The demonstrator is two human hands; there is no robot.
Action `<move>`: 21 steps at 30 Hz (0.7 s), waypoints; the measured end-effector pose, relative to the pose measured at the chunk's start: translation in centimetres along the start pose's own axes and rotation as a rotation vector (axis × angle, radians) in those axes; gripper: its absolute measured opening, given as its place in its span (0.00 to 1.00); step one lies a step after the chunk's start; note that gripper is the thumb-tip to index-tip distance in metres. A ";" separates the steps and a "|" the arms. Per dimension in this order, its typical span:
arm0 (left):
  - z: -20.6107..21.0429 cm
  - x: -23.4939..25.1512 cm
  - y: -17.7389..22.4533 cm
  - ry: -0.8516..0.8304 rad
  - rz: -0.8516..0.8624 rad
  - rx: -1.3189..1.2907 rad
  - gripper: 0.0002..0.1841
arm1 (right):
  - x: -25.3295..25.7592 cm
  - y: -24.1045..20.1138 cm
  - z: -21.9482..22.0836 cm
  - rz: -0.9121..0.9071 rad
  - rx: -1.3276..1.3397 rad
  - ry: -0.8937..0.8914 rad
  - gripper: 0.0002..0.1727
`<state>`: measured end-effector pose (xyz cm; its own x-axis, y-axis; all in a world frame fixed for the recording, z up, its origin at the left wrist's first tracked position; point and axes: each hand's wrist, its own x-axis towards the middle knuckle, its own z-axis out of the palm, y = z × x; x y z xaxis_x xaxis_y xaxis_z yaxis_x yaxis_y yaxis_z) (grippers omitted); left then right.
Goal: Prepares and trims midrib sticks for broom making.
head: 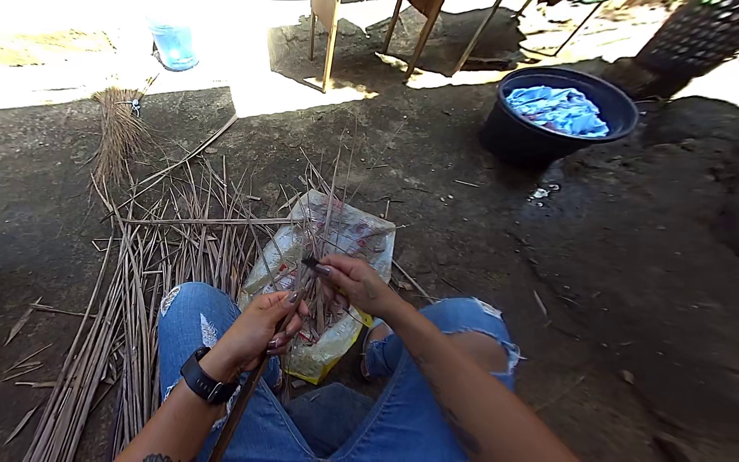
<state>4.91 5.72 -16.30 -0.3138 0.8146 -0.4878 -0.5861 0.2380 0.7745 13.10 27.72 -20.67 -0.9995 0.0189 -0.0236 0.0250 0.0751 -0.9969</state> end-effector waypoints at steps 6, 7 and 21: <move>0.6 0.2 0.0 0.101 0.038 0.196 0.18 | 0.1 0.3 -0.2 0.039 -0.011 0.042 0.17; 0.6 0.3 0.0 0.108 0.036 0.207 0.18 | 0.0 0.2 0.2 0.045 -0.023 -0.017 0.17; 0.8 0.2 -0.4 0.108 0.043 0.251 0.18 | -0.2 0.3 0.0 -0.014 -0.009 -0.013 0.17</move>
<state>5.68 6.25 -16.42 -0.4201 0.7687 -0.4824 -0.3711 0.3396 0.8643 13.26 27.77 -20.99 -0.9999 0.0047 -0.0112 0.0116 0.0841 -0.9964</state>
